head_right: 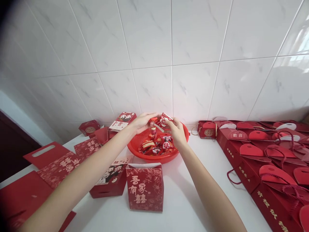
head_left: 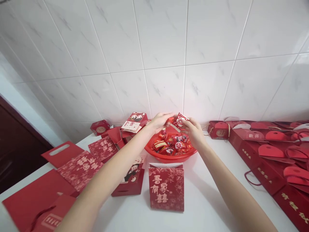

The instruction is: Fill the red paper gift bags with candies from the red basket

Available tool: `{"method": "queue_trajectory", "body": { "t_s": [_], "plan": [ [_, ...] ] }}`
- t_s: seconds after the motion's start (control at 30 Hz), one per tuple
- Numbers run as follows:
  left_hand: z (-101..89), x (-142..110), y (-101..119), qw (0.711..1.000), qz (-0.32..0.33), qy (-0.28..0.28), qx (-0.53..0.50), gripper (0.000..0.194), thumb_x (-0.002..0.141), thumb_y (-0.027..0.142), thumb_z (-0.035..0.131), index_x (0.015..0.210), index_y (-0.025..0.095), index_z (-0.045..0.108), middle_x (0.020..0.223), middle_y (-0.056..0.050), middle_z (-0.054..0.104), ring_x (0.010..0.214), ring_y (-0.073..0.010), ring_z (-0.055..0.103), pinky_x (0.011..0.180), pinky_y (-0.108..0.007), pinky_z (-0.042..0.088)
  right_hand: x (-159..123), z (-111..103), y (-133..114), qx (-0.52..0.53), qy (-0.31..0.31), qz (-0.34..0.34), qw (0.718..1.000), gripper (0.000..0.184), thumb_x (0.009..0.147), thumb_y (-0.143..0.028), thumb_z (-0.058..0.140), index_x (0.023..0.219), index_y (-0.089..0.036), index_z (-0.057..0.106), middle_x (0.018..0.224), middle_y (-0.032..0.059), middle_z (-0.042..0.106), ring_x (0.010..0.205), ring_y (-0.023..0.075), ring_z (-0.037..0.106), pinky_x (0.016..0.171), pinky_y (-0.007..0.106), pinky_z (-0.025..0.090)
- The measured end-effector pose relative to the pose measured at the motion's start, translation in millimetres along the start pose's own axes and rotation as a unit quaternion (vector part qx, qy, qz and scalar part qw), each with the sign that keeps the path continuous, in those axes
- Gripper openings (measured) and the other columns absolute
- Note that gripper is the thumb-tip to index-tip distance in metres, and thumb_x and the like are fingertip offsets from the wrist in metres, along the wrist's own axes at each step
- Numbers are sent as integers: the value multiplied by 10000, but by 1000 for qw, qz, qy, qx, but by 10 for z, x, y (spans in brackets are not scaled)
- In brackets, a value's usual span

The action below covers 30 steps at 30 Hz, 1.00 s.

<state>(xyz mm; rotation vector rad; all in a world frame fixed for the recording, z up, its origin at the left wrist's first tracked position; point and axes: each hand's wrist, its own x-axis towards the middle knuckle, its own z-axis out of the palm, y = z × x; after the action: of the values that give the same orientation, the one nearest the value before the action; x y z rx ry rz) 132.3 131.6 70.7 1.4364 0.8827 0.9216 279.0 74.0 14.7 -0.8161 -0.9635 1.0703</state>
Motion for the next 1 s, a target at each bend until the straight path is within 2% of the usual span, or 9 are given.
{"method": "queue_trajectory", "body": {
  "t_s": [0.13, 0.2, 0.3, 0.4, 0.53, 0.6, 0.7, 0.87, 1.0],
  "plan": [
    [-48, -347, 164, 986, -100, 6, -135, 353, 979, 244, 454, 787, 105, 716, 616, -15, 523, 514, -86, 431, 485, -205, 356, -123, 118, -128, 46, -43, 61, 996, 319, 629, -408, 779, 789, -211, 585, 831, 20, 712, 784, 195, 686, 656, 291, 553],
    [-80, -526, 201, 980, -113, 20, -163, 344, 936, 148, 399, 828, 90, 720, 662, -53, 564, 554, -109, 463, 484, -218, 364, -195, 164, -191, 52, -62, 82, 993, 312, 639, -404, 776, 792, -204, 590, 850, 32, 711, 825, 205, 691, 706, 306, 564],
    [-141, -791, 184, 985, -96, 22, -141, 301, 790, 41, 458, 911, 89, 730, 789, -88, 635, 641, -119, 504, 517, -222, 377, -312, 212, -286, 43, -89, 94, 991, 317, 667, -427, 762, 801, -203, 583, 844, 38, 694, 847, 217, 684, 746, 329, 568],
    [-206, -1060, 118, 994, -80, -11, -70, 317, 705, 53, 536, 948, 110, 732, 781, -56, 622, 669, -116, 506, 556, -226, 376, -422, 220, -367, 10, -140, 70, 988, 313, 715, -448, 756, 803, -206, 579, 790, 10, 645, 775, 186, 640, 715, 316, 552],
    [-264, -1409, 70, 994, -44, -53, 81, 270, 669, 165, 514, 842, 146, 721, 669, -16, 566, 590, -117, 444, 491, -244, 276, -551, 176, -465, -98, -209, 20, 973, 272, 799, -439, 738, 863, -196, 634, 834, 0, 625, 754, 136, 580, 685, 253, 496],
    [-264, -1559, 83, 985, -31, -78, 147, 250, 684, 230, 491, 769, 165, 717, 652, -19, 573, 588, -130, 463, 482, -252, 261, -617, 151, -540, -151, -251, -2, 956, 255, 842, -438, 710, 895, -196, 652, 883, 9, 633, 790, 137, 578, 699, 246, 484],
    [-221, -1732, 103, 958, -15, -114, 264, 259, 732, 279, 498, 735, 190, 741, 698, -31, 642, 635, -157, 525, 543, -271, 347, -720, 120, -692, -202, -321, -7, 925, 233, 879, -424, 677, 877, -192, 650, 882, 15, 632, 822, 149, 580, 737, 260, 492],
    [-150, -1861, -13, 899, 55, -76, 428, 267, 841, 327, 533, 640, 227, 677, 607, -17, 615, 611, -192, 544, 593, -305, 344, -817, 45, -866, -272, -397, 29, 876, 254, 893, -408, 658, 1023, -193, 694, 1019, 51, 676, 972, 199, 615, 829, 294, 508],
    [-160, -1842, -123, 873, 55, -40, 483, 370, 889, 366, 516, 558, 216, 590, 534, -18, 560, 547, -183, 492, 554, -303, 283, -781, -17, -824, -308, -428, 21, 850, 265, 910, -430, 638, 1031, -206, 711, 986, 27, 676, 911, 173, 608, 802, 269, 500]
  ]
}}
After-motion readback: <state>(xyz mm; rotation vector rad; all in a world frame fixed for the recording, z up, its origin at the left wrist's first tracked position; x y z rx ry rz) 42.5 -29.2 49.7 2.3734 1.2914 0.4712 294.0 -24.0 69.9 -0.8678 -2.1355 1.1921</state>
